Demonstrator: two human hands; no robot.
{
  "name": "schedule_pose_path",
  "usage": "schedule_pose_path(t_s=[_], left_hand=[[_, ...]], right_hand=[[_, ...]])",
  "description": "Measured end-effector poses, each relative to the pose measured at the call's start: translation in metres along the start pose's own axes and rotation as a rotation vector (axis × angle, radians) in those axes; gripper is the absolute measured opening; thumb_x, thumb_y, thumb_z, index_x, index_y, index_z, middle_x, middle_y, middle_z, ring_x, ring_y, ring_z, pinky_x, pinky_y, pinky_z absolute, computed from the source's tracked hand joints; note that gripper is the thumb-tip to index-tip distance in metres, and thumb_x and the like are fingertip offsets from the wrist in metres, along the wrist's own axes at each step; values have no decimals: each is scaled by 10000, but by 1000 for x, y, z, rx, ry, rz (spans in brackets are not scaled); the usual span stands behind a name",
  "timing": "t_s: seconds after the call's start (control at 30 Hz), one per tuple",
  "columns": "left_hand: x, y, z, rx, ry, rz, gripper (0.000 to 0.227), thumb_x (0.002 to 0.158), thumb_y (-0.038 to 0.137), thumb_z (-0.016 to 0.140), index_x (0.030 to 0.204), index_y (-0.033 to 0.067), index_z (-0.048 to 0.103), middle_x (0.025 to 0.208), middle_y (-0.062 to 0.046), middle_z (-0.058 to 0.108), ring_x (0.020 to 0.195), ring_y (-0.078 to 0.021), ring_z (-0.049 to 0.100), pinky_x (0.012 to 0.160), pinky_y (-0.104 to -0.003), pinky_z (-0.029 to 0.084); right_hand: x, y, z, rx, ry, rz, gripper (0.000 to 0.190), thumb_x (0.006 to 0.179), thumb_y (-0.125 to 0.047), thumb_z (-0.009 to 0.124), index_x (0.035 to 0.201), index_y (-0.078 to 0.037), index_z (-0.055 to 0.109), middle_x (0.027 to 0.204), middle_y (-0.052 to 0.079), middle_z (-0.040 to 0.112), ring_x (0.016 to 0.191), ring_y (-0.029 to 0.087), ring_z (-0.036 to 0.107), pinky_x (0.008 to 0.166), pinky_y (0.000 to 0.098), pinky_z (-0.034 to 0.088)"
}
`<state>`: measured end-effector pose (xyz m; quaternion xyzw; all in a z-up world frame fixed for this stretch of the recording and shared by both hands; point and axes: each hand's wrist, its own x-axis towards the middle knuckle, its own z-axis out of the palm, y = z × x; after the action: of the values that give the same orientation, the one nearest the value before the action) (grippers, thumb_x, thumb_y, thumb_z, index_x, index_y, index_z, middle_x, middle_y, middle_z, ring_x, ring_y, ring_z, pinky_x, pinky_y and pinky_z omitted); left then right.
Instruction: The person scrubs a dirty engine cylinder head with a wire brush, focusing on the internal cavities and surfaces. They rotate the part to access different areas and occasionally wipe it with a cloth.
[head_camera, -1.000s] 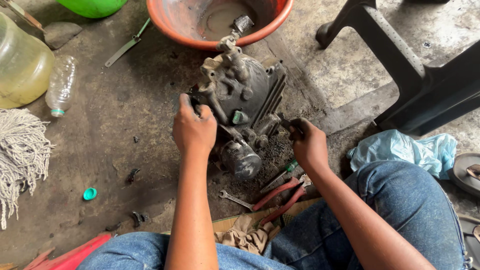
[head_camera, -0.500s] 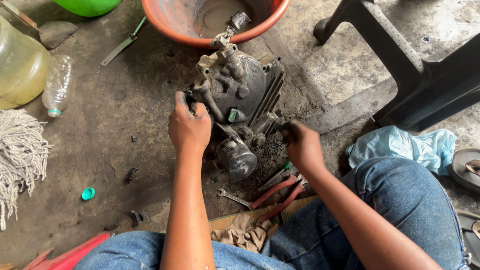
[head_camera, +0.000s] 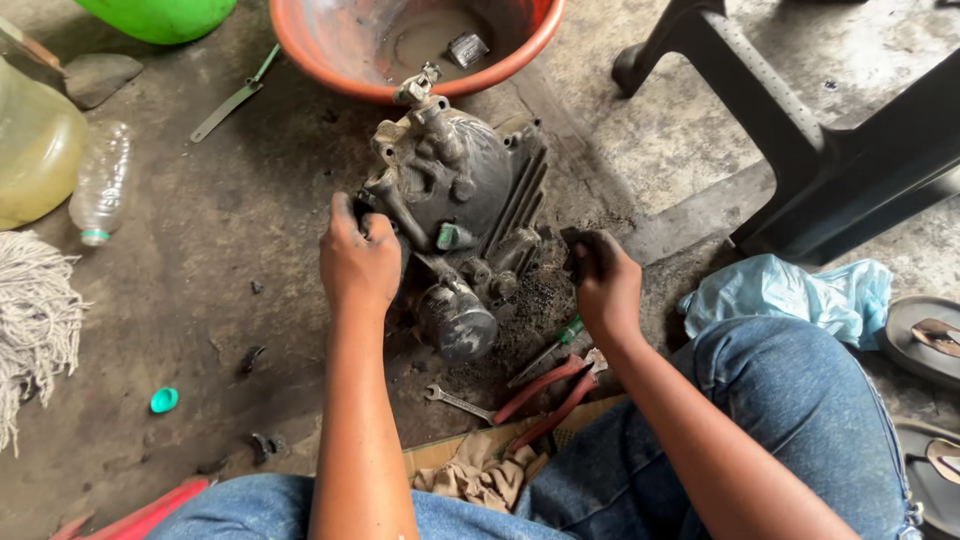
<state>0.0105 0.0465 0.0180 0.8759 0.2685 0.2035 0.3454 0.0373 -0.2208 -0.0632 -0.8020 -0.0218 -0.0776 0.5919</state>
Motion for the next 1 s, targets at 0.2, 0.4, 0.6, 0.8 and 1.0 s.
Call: schedule_pose_path(t_s=[0.2, 0.4, 0.6, 0.8, 1.0], left_hand=[[5, -12, 3, -31, 38, 13, 420, 897, 229, 497, 1241, 11, 600, 1075, -287, 702, 997, -480, 663, 865, -546, 502], [10, -29, 6, -156, 93, 91, 372, 892, 206, 503, 1183, 15, 634, 1065, -289, 701, 997, -492, 654, 886, -532, 513], [8, -33, -1, -179, 107, 64, 357, 893, 200, 485, 1155, 4, 627, 1087, -289, 684, 993, -493, 640, 889, -545, 498], [4, -11, -9, -135, 10, -22, 349, 861, 184, 454, 1145, 37, 593, 1004, -246, 701, 934, -436, 690, 837, -546, 519], [-12, 33, -7, 69, -144, -135, 405, 866, 235, 483, 1230, 67, 544, 945, -204, 728, 880, -380, 747, 791, -521, 569]], right_hand=[[-2, 7, 7, 125, -87, 63, 134, 1040, -66, 585, 1101, -16, 692, 823, 86, 689, 710, 142, 579, 658, 317, 502], [-1, 4, 5, 33, -201, 101, 177, 1011, -93, 573, 1088, -1, 704, 823, 103, 714, 684, 141, 578, 607, 327, 483], [13, 9, 0, -67, -72, 263, 199, 1052, -163, 574, 1066, 10, 672, 826, 80, 721, 672, 158, 595, 601, 339, 466], [12, 4, 5, -12, -84, 196, 189, 1008, -165, 592, 1062, -10, 685, 791, 81, 730, 661, 142, 624, 602, 331, 485], [23, 9, -7, 76, 69, 192, 198, 1043, -173, 549, 1093, -15, 657, 799, 48, 726, 634, 132, 627, 566, 309, 470]])
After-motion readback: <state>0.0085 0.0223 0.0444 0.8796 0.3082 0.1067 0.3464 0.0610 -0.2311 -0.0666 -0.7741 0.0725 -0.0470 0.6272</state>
